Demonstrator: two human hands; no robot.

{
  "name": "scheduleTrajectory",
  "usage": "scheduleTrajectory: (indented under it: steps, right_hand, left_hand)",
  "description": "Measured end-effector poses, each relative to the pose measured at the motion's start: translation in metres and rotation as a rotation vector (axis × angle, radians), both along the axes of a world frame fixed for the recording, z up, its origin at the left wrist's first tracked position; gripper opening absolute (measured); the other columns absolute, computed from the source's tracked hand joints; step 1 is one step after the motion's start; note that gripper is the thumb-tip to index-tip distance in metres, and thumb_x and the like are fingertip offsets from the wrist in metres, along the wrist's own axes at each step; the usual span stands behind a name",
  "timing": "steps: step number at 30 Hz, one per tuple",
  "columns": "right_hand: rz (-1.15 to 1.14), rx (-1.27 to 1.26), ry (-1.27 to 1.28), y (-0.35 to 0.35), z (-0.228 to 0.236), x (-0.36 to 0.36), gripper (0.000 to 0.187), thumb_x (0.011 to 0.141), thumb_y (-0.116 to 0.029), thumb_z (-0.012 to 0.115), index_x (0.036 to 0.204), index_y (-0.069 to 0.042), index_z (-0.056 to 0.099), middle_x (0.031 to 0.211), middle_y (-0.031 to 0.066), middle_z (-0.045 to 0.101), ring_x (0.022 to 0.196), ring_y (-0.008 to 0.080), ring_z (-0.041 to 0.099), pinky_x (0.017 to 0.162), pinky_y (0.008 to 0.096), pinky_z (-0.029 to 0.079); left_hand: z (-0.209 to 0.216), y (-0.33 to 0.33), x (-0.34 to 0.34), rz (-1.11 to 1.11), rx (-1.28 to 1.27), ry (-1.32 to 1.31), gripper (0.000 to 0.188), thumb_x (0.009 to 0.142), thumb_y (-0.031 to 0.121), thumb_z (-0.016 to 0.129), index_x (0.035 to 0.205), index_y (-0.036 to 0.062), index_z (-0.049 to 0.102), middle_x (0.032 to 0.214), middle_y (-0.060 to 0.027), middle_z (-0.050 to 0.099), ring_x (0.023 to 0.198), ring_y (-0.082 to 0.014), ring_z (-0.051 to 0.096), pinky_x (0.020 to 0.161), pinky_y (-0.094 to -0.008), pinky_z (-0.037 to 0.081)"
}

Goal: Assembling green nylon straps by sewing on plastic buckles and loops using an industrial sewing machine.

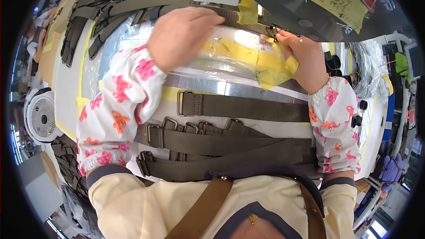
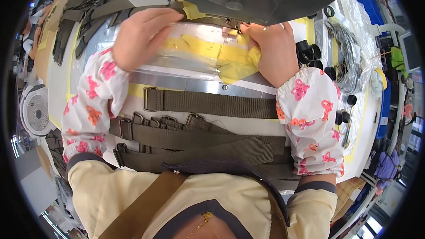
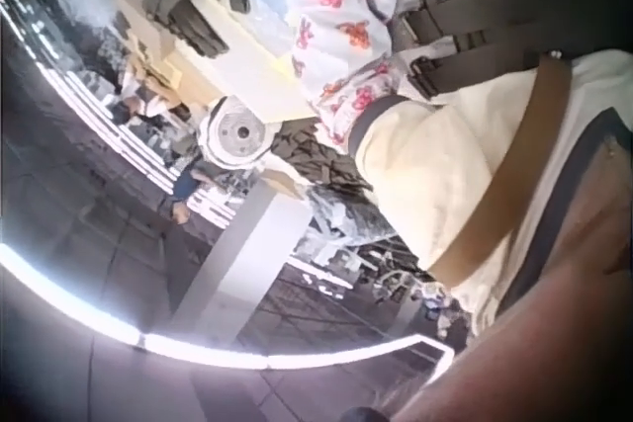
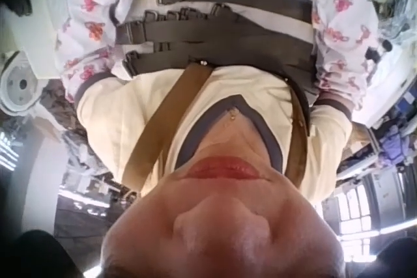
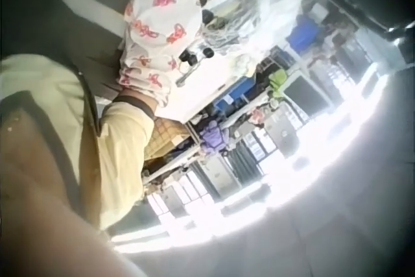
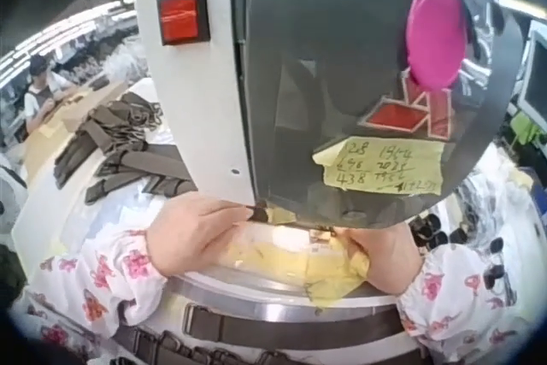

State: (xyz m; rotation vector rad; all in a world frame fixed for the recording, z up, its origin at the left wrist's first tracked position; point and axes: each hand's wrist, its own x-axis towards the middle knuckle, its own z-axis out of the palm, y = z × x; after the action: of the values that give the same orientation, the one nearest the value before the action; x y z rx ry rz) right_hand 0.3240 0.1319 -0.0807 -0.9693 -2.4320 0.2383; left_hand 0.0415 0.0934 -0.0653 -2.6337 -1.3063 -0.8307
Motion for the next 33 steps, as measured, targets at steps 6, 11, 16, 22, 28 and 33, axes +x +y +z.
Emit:
scheduleTrajectory:
  steps: [6,11,16,22,28,33]
  right_hand:
    - [0.111,0.152,0.016,-0.003,-0.007,-0.015,0.022,0.069,0.001,0.061,0.091,0.000,0.062,0.100,0.0131,0.064,0.078,0.0314,0.060,0.071,0.0365,0.050]
    - [0.114,0.347,-0.198,-0.012,0.001,-0.023,0.017,0.066,-0.004,0.058,0.083,-0.004,0.053,0.076,0.0080,0.058,0.075,0.0247,0.059,0.060,0.0334,0.049]
    - [0.174,0.165,-0.143,-0.007,0.009,-0.023,0.015,0.072,-0.002,0.053,0.087,-0.003,0.050,0.078,0.0079,0.056,0.064,0.0264,0.058,0.052,0.0343,0.044]
    - [0.184,0.308,-0.344,-0.034,0.013,-0.124,0.013,0.074,-0.009,0.055,0.085,-0.004,0.053,0.078,0.0083,0.054,0.069,0.0207,0.061,0.054,0.0284,0.051]
    - [0.209,0.197,-0.307,-0.052,0.022,-0.092,0.019,0.070,-0.015,0.065,0.081,-0.005,0.054,0.081,0.0070,0.057,0.071,0.0239,0.060,0.056,0.0337,0.049]
    - [0.225,-0.181,-0.379,-0.079,0.071,0.013,0.035,0.060,-0.020,0.075,0.084,-0.004,0.055,0.079,0.0094,0.055,0.075,0.0287,0.054,0.063,0.0373,0.044]
  left_hand:
    - [-0.006,-0.021,-0.067,0.250,0.007,0.194,0.038,0.073,0.004,0.058,0.111,0.0057,0.055,0.112,-0.0116,0.057,0.101,-0.0278,0.055,0.087,-0.0373,0.044]
    - [-0.013,-0.020,-0.087,0.292,0.020,0.268,0.039,0.073,-0.001,0.054,0.111,0.0085,0.057,0.108,-0.0087,0.059,0.099,-0.0251,0.056,0.082,-0.0358,0.044]
    - [-0.009,-0.016,-0.097,0.264,0.304,0.280,0.038,0.070,-0.004,0.055,0.104,0.0112,0.063,0.096,-0.0057,0.065,0.088,-0.0235,0.061,0.077,-0.0316,0.048]
    - [-0.013,0.013,-0.196,0.430,0.415,0.469,0.049,0.076,-0.003,0.052,0.118,0.0215,0.057,0.110,0.0015,0.062,0.099,-0.0158,0.059,0.089,-0.0283,0.046]
    - [-0.026,0.024,-0.250,0.568,0.147,0.629,0.051,0.078,-0.002,0.048,0.124,0.0200,0.051,0.120,-0.0027,0.057,0.107,-0.0185,0.055,0.093,-0.0308,0.043]
    - [0.045,-0.070,-0.090,0.308,-0.309,-0.189,0.025,0.082,0.001,0.054,0.107,-0.0015,0.056,0.102,-0.0139,0.060,0.098,-0.0250,0.058,0.086,-0.0296,0.043]
